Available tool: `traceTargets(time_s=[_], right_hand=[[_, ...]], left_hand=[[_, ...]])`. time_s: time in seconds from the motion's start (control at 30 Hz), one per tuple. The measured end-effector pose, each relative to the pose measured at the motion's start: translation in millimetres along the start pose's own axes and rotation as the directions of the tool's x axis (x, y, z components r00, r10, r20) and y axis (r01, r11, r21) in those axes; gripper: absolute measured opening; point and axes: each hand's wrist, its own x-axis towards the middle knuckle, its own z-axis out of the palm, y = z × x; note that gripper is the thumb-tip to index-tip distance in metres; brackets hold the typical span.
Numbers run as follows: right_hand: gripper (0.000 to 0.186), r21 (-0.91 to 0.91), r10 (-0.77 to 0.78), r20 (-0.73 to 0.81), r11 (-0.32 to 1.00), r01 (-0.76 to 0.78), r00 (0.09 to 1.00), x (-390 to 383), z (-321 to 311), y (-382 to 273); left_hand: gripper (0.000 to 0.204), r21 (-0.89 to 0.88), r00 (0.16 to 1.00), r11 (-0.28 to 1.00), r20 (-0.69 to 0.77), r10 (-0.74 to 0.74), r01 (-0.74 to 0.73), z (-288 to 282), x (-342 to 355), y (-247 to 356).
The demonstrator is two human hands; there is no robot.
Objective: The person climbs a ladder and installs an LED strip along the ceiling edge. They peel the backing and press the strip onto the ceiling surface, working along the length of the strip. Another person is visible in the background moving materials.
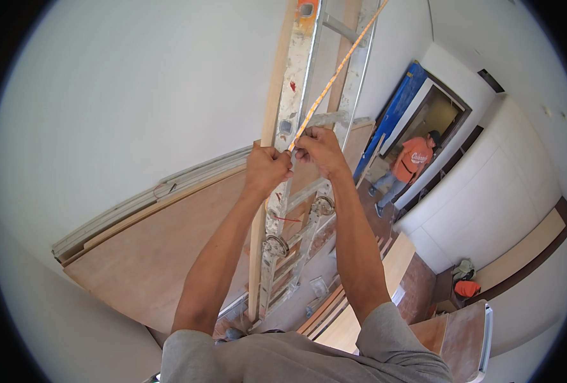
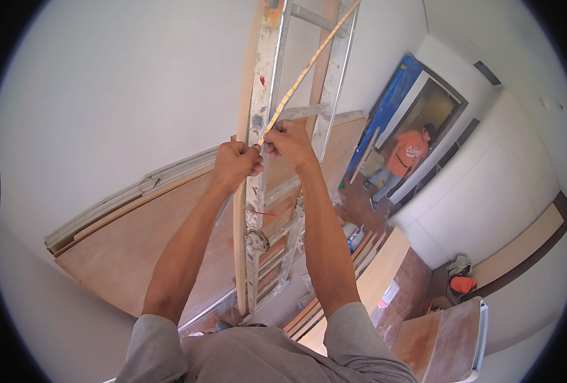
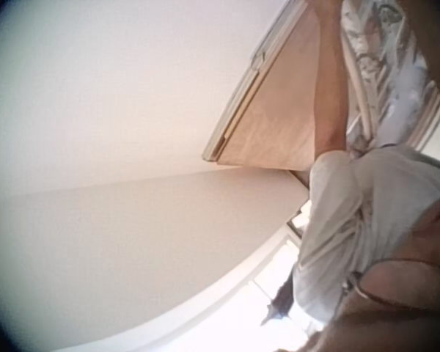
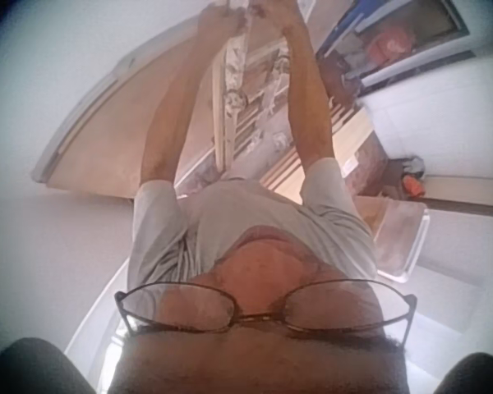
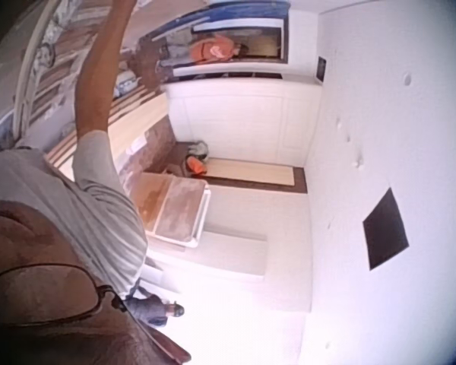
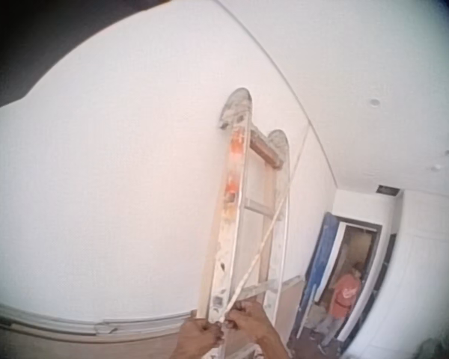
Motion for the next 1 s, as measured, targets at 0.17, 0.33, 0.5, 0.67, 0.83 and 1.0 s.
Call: traceTargets(time_s=[0.17,0.33,0.5,0.67,0.83,1.0], right_hand=[[0.018,-0.061,-0.021,-0.055,0.998,0.018,0.998,-1.0,9.7,-2.3],[0.018,-0.239,-0.118,-0.144,0.968,0.081,0.982,5.5,15.2,3.6],[0.023,-0.341,-0.157,-0.153,0.935,0.097,0.976,8.4,15.9,5.6],[0.017,-0.179,-0.1,-0.141,0.981,0.074,0.985,1.3,24.3,-2.0],[0.018,0.126,-0.108,-0.12,0.984,0.123,0.987,-14.3,11.6,3.5],[0.028,0.027,-0.092,0.042,0.996,0.091,0.995,-24.7,26.2,17.9]], left_hand=[[0.028,0.08,0.998,0.995,-0.004,0.067,-0.066,0.2,3.0,-6.9],[0.028,0.14,0.996,0.987,0.0,0.086,-0.085,7.0,3.3,-4.2],[0.03,0.037,0.997,0.998,0.058,0.051,-0.053,1.5,-1.0,-10.5],[0.028,-0.045,0.993,0.999,0.116,-0.019,0.024,-19.0,-8.3,-17.0],[0.027,-0.045,0.993,0.999,0.115,-0.009,0.014,-9.2,-3.3,-9.1],[0.024,0.096,0.997,0.993,0.033,0.065,-0.068,-20.8,4.8,-38.0]])
